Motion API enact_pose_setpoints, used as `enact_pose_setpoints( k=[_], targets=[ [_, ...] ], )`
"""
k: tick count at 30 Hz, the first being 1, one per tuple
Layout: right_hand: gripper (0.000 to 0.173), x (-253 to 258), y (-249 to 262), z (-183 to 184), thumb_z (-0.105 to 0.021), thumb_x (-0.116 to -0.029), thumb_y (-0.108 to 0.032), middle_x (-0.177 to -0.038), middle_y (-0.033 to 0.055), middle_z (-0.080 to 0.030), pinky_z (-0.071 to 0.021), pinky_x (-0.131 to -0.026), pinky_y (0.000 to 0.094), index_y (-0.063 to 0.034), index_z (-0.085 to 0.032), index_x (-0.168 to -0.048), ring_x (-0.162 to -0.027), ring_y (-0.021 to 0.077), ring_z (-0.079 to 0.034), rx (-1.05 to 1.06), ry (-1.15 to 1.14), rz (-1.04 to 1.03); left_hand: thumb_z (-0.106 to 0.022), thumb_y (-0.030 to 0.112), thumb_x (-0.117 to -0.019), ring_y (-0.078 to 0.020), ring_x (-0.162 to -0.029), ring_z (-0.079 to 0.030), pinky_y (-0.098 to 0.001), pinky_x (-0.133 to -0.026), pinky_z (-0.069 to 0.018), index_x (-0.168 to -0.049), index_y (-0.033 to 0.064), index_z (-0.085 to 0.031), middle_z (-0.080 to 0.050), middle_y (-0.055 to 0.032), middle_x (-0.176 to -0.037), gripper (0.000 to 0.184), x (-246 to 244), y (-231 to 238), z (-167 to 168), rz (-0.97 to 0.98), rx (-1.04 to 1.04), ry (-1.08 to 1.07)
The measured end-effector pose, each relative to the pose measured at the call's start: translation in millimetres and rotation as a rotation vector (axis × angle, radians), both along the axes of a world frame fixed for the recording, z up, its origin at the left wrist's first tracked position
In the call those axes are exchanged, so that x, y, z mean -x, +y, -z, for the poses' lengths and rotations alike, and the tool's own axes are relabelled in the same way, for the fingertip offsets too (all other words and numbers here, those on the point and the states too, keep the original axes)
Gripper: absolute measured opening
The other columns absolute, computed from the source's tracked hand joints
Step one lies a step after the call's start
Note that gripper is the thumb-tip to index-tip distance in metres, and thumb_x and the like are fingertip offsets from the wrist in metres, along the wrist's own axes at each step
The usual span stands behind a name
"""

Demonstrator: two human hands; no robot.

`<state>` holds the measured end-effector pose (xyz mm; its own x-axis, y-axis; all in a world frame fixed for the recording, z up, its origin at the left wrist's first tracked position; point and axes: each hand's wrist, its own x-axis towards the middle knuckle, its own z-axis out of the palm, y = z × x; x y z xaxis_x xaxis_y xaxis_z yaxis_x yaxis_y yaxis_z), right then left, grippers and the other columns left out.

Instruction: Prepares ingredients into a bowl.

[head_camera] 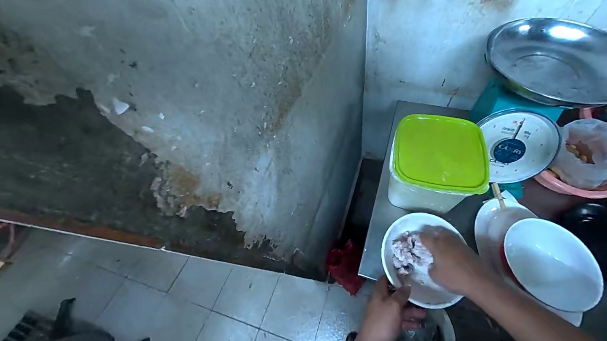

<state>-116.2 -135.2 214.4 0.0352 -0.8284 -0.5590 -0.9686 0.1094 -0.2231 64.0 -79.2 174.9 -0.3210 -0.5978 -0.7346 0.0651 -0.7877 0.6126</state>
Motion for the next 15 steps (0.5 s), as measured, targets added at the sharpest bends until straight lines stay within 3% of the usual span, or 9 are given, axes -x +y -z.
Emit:
enact_pose_setpoints(
  k=[2,6,9,12,15],
  targets=[
    [0.059,3.3,-7.6,-23.8,-0.069,-0.0849,-0.016,-0.141,0.0218,-0.055,-0.0519,-0.098,0.0599,-0.0124,-0.055,-0.142,-0.124,0.0407,-0.059,-0.013,0.048,0.03,-0.052,0.022,-0.1078,-0.0288,-0.088,-0.076,-0.0422,-0.073,-0.0654,-0.146,0.008,-0.04,-0.07,-0.0176,-0.119,0.043,-1.9,1.7,0.9,-0.001,0.0,-0.003],
    [0.044,6.8,-8.2,-42.0,-0.062,-0.09,-0.01,-0.135,0.0139,-0.061,-0.0495,-0.103,0.0554,-0.0126,-0.063,-0.134,-0.126,0.0321,-0.058,-0.04,-0.041,-0.015,-0.053,0.022,-0.1074,-0.0284,-0.088,-0.076,-0.0424,-0.074,-0.0654,-0.146,0.0085,-0.04,-0.07,-0.0172,-0.119,0.043,-2.7,0.7,-0.2,0.006,-0.006,-0.002],
    [0.045,18.6,-9.4,-37.0,-0.067,-0.0902,-0.02,-0.131,0.0137,-0.063,-0.0487,-0.103,0.0579,-0.0138,-0.062,-0.134,-0.125,0.032,-0.059,-0.068,-0.074,0.039,-0.054,0.023,-0.1073,-0.0289,-0.088,-0.076,-0.043,-0.074,-0.0653,-0.146,0.0087,-0.041,-0.07,-0.0171,-0.119,0.044,-3.1,1.0,1.2,0.014,-0.006,0.003],
    [0.037,35.9,-8.0,-34.3,-0.069,-0.0904,-0.031,-0.115,0.009,-0.069,-0.0528,-0.095,0.0539,-0.0152,-0.066,-0.124,-0.109,0.0248,-0.066,-0.106,-0.24,0.135,-0.055,0.024,-0.1066,-0.0281,-0.09,-0.076,-0.0425,-0.074,-0.0651,-0.146,0.0086,-0.042,-0.069,-0.0163,-0.122,0.045,-5.2,0.3,3.0,0.028,0.005,0.008],
    [0.034,41.8,11.0,-47.6,-0.06,-0.0965,-0.032,-0.105,0.0123,-0.07,-0.056,-0.084,0.0472,-0.0069,-0.067,-0.118,-0.097,0.0238,-0.068,0.141,-0.48,0.063,-0.056,0.024,-0.1058,-0.0281,-0.091,-0.075,-0.0432,-0.075,-0.0648,-0.146,0.0074,-0.042,-0.068,-0.0165,-0.124,0.046,-8.0,0.3,2.2,0.042,0.022,-0.002]
  ],
)
